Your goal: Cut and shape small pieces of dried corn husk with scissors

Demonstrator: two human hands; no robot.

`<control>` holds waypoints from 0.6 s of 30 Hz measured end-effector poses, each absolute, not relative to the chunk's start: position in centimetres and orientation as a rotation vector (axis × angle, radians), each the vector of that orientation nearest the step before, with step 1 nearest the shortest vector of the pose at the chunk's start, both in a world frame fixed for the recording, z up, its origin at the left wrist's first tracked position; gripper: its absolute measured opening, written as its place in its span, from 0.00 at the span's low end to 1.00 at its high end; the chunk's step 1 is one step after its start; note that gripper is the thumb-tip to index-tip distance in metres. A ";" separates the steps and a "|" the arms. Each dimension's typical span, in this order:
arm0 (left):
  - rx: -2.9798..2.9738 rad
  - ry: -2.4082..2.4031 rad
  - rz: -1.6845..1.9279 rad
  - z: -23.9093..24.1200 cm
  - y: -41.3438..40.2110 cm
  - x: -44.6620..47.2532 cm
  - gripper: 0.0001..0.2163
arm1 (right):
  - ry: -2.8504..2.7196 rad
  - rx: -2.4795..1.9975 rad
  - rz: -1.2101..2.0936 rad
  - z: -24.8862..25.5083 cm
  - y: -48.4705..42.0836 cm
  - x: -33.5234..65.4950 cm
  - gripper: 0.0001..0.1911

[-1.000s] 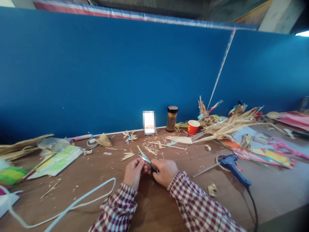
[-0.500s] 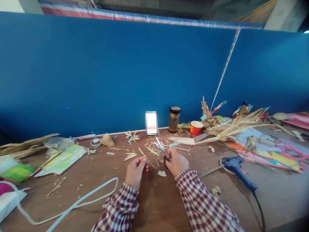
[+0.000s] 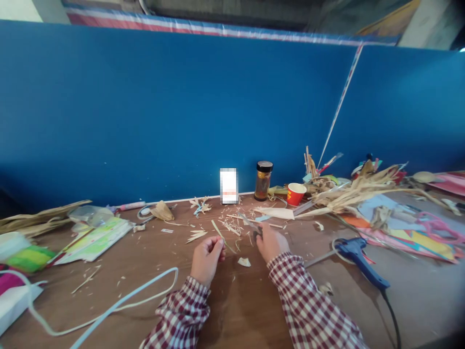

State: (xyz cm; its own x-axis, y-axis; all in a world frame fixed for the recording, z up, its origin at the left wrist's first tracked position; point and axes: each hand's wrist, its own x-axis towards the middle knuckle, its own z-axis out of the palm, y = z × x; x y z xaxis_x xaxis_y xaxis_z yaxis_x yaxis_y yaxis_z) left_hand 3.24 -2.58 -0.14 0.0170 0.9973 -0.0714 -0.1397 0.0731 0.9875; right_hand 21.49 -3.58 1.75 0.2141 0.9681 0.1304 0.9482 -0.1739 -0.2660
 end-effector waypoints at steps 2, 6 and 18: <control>1.060 1.131 1.216 -0.2 -2.6 3.3 0.13 | -1.837 -2.249 0.071 1.9 -3.5 21.5 0.11; 1.068 1.136 1.222 -0.2 -2.8 3.5 0.12 | -1.852 -2.308 0.083 2.0 -3.6 21.7 0.09; 1.062 1.129 1.207 -0.3 -2.9 3.9 0.11 | -1.858 -2.226 -0.034 1.9 -3.7 22.4 0.08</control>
